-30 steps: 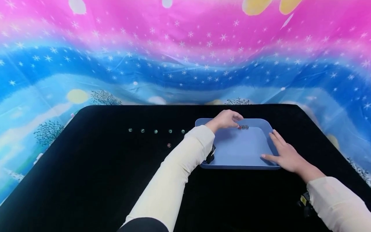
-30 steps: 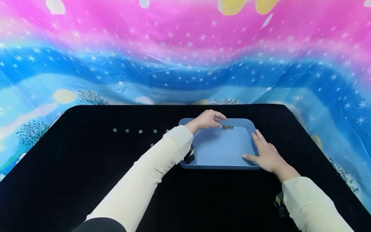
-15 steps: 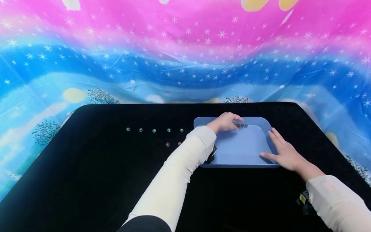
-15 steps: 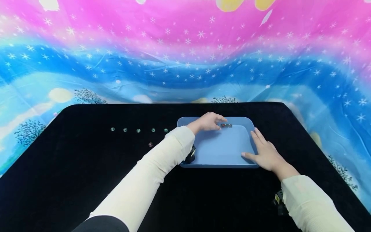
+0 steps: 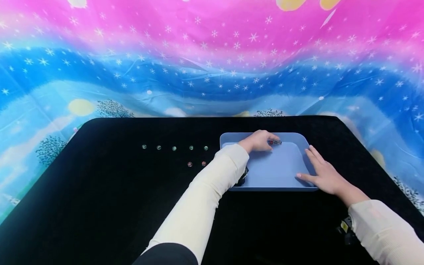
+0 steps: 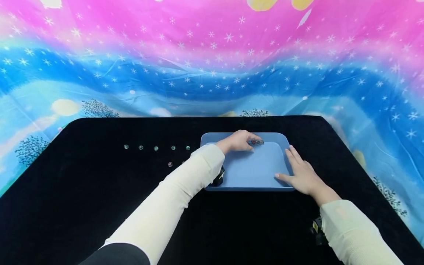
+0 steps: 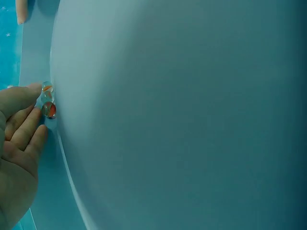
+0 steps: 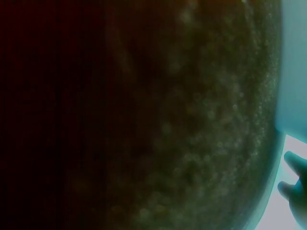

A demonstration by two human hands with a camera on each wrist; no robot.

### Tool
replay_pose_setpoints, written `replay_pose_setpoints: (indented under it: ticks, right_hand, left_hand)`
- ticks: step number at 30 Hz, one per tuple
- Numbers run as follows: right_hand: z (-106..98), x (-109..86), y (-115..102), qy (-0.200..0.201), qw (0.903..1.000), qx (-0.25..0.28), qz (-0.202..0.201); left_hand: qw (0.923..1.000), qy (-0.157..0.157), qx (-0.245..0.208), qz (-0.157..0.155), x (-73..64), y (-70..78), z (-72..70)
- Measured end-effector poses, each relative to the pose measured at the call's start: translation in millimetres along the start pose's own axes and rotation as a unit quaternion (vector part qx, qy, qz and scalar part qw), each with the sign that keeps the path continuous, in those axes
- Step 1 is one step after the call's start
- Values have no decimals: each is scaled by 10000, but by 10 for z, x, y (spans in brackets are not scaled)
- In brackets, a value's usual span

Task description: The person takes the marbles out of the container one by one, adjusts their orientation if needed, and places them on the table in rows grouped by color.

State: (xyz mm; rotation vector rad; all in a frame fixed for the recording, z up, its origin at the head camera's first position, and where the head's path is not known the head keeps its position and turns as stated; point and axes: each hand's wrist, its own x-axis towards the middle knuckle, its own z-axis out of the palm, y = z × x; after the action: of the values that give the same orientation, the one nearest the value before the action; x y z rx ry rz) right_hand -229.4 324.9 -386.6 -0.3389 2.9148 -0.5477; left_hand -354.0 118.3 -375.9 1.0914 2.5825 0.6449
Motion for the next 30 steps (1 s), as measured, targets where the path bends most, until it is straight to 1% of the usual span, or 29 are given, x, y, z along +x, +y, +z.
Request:
replay_pose_setpoints:
  ticks: [3,10,15,19,21,26,30]
  right_hand:
    - [-11,6,-10,-11,10000,13,-20]
    - [-46,3,-25,23,10000,-1,-79]
    - [-35,-14,-31,24,9999,79,-113]
    - [-19,-25,-39,31,9999,122,-95]
    - [-15,-28,-40,38,9999,114,-78]
    - [-9,-31,-27,45,9999,73,-66]
    - [-4,-34,-19,55,9999,72,-86]
  left_hand:
    - [9999,-45,153,22,-14,16,-20]
    - [9995,65,295,-109,-5,38,-31]
    - [9988,237,387,-155,-7,18,-2]
    - [9981,295,515,-152,-29,-2,6]
    - [9978,271,578,-173,-41,-9,3]
    - [9981,205,480,-335,-52,-32,4]
    - [9980,281,421,-389,-51,-56,14]
